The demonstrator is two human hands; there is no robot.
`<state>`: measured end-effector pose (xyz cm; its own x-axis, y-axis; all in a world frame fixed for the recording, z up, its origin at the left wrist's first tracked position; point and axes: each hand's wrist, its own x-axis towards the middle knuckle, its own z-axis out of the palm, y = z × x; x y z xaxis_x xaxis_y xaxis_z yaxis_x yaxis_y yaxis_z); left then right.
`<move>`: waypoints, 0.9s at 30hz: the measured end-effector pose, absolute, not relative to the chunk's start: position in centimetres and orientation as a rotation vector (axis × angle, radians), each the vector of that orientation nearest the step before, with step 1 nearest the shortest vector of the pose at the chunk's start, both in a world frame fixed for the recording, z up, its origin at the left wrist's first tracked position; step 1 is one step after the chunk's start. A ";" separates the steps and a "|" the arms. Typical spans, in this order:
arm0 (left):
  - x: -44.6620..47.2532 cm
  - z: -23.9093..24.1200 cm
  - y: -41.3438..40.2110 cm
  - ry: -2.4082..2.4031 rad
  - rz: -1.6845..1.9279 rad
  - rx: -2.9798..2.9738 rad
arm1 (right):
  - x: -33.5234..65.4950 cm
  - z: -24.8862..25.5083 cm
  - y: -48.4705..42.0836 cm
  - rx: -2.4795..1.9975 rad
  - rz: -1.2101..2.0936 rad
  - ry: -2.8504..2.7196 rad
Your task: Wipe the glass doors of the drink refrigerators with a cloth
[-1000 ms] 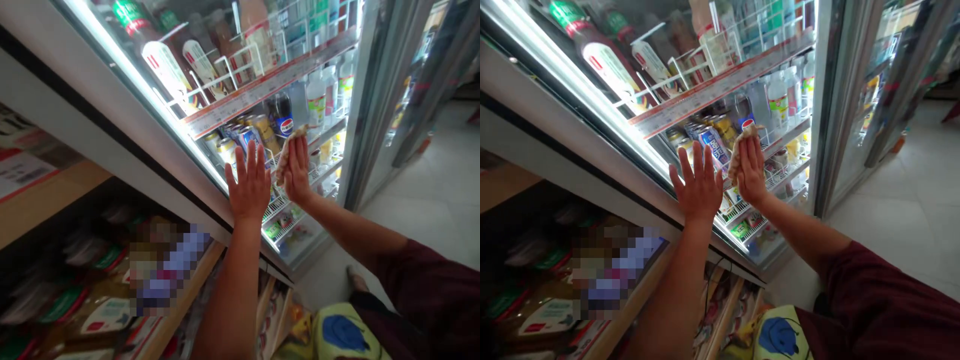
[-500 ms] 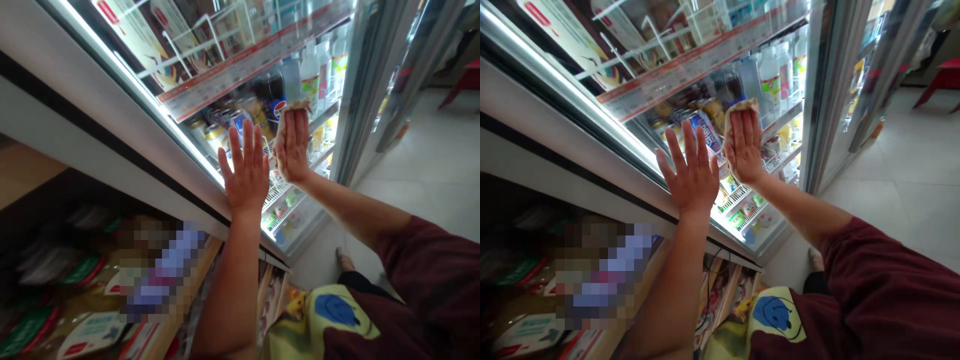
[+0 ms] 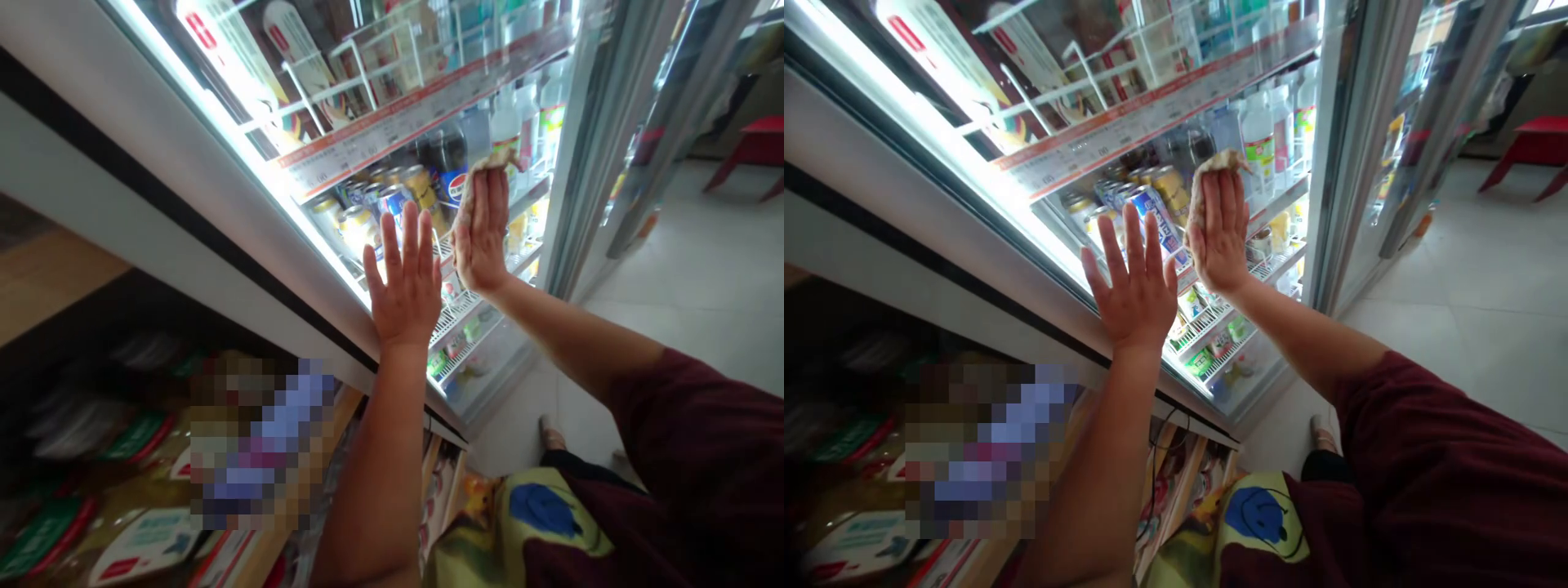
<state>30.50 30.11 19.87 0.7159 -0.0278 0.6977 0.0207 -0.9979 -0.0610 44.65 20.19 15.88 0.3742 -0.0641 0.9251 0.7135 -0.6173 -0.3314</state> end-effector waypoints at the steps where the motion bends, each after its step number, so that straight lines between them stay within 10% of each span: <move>1: 30.5 19.9 30.1 0.006 -1.160 -2.848 | 44.8 15.7 20.1 -1.882 -1.309 -0.569; 11: 30.7 19.8 30.1 0.030 -1.228 -2.873 | 47.6 23.4 19.6 -1.784 -1.238 -0.439; 27: 30.9 19.8 30.4 -0.033 -1.191 -2.857 | 46.6 15.9 17.4 -1.949 -1.166 -0.719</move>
